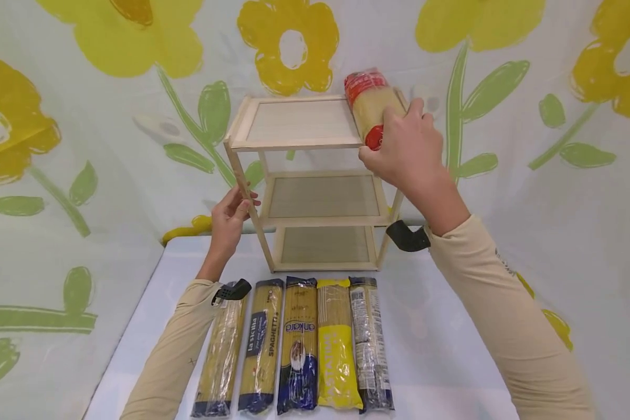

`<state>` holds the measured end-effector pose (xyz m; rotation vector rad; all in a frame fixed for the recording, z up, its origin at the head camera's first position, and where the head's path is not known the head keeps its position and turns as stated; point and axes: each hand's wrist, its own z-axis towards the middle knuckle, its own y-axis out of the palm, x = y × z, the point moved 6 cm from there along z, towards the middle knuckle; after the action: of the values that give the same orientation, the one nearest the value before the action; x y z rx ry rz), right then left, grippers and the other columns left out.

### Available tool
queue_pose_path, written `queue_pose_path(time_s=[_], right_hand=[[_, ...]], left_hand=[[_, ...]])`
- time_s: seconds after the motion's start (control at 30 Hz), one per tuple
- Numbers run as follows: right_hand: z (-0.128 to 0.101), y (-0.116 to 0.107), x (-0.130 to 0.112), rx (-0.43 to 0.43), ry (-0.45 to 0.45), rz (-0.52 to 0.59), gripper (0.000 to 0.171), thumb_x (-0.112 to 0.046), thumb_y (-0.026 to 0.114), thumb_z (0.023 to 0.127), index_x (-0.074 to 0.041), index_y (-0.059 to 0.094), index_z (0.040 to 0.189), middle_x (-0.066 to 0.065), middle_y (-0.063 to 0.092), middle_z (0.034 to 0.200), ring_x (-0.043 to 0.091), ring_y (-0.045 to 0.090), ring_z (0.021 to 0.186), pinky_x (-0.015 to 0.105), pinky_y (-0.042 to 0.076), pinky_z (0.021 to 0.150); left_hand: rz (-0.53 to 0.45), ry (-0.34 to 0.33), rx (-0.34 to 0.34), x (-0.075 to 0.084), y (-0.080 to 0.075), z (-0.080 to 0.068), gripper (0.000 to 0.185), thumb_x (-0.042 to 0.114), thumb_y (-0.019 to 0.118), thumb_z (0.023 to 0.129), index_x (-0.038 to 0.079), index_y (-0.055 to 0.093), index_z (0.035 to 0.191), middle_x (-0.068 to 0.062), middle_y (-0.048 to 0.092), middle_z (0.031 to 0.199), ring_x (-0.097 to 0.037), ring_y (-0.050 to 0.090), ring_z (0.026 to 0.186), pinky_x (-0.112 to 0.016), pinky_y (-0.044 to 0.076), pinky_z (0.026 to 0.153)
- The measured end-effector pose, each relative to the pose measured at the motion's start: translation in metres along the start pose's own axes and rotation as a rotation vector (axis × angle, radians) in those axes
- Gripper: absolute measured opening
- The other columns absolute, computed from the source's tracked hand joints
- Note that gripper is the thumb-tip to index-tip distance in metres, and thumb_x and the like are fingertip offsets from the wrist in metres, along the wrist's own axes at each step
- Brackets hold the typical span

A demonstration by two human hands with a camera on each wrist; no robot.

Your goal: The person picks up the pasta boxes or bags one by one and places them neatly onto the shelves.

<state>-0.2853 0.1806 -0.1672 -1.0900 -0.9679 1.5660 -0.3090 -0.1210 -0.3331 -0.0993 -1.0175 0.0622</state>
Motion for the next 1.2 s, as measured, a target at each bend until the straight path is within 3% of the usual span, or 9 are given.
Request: queue_pose_path(time_s=[0.23, 0.43, 0.6, 0.77, 0.93, 1.03, 1.2], right_hand=[[0.002, -0.002, -0.003, 0.103, 0.059, 0.03, 0.039, -0.032, 0.049, 0.085, 0.004, 0.053, 0.1, 0.029, 0.042, 0.103, 0.042, 0.046, 0.09, 0.053, 0.046, 0.062], [0.009, 0.0, -0.005, 0.122, 0.106, 0.064, 0.037, -0.027, 0.049, 0.085, 0.006, 0.055, 0.098, 0.029, 0.045, 0.104, 0.043, 0.047, 0.094, 0.056, 0.046, 0.071], [0.008, 0.0, -0.003, 0.123, 0.113, 0.109, 0.048, -0.036, 0.052, 0.086, 0.007, 0.055, 0.105, 0.027, 0.046, 0.106, 0.041, 0.047, 0.095, 0.054, 0.045, 0.072], [-0.003, -0.004, 0.003, 0.067, 0.092, 0.174, 0.066, -0.049, 0.05, 0.089, 0.003, 0.05, 0.129, 0.027, 0.045, 0.122, 0.04, 0.044, 0.106, 0.057, 0.043, 0.078], [-0.019, -0.01, 0.011, 0.068, 0.072, 0.239, 0.065, -0.049, 0.046, 0.092, -0.005, 0.043, 0.141, 0.025, 0.043, 0.134, 0.042, 0.042, 0.116, 0.063, 0.041, 0.084], [-0.031, -0.014, 0.017, 0.122, 0.033, 0.337, 0.059, -0.043, 0.049, 0.093, -0.008, 0.043, 0.141, 0.023, 0.048, 0.129, 0.04, 0.046, 0.11, 0.053, 0.045, 0.078], [-0.052, -0.016, 0.033, 0.196, -0.003, 0.454, 0.057, -0.038, 0.053, 0.094, -0.011, 0.042, 0.142, 0.017, 0.05, 0.131, 0.038, 0.055, 0.106, 0.019, 0.041, 0.069]], left_hand=[[-0.01, -0.009, 0.006, 0.001, 0.0, 0.002, 0.043, -0.002, 0.047, 0.097, 0.0, 0.044, 0.14, -0.029, 0.057, 0.112, -0.044, 0.058, 0.101, -0.054, 0.047, 0.09], [-0.007, -0.023, 0.009, -0.001, -0.003, 0.002, 0.043, -0.002, 0.047, 0.097, 0.0, 0.044, 0.14, -0.03, 0.057, 0.112, -0.042, 0.058, 0.101, -0.053, 0.047, 0.089], [-0.005, -0.025, 0.013, -0.003, -0.005, 0.001, 0.042, -0.001, 0.047, 0.097, 0.0, 0.046, 0.139, -0.03, 0.058, 0.111, -0.042, 0.059, 0.101, -0.052, 0.048, 0.089], [-0.004, -0.033, 0.008, -0.002, -0.004, -0.001, 0.042, -0.001, 0.047, 0.097, 0.001, 0.046, 0.139, -0.03, 0.058, 0.112, -0.042, 0.059, 0.101, -0.051, 0.048, 0.09], [-0.007, -0.035, 0.008, -0.002, -0.001, 0.0, 0.042, -0.002, 0.047, 0.097, 0.0, 0.045, 0.139, -0.03, 0.058, 0.111, -0.042, 0.059, 0.1, -0.051, 0.048, 0.09], [-0.003, -0.029, 0.007, -0.001, 0.0, 0.001, 0.042, -0.002, 0.046, 0.097, -0.001, 0.044, 0.139, -0.03, 0.057, 0.112, -0.042, 0.058, 0.101, -0.051, 0.047, 0.091], [0.002, -0.033, 0.009, 0.0, 0.001, 0.001, 0.043, -0.002, 0.046, 0.097, -0.001, 0.043, 0.14, -0.031, 0.057, 0.112, -0.043, 0.058, 0.101, -0.052, 0.047, 0.091]])
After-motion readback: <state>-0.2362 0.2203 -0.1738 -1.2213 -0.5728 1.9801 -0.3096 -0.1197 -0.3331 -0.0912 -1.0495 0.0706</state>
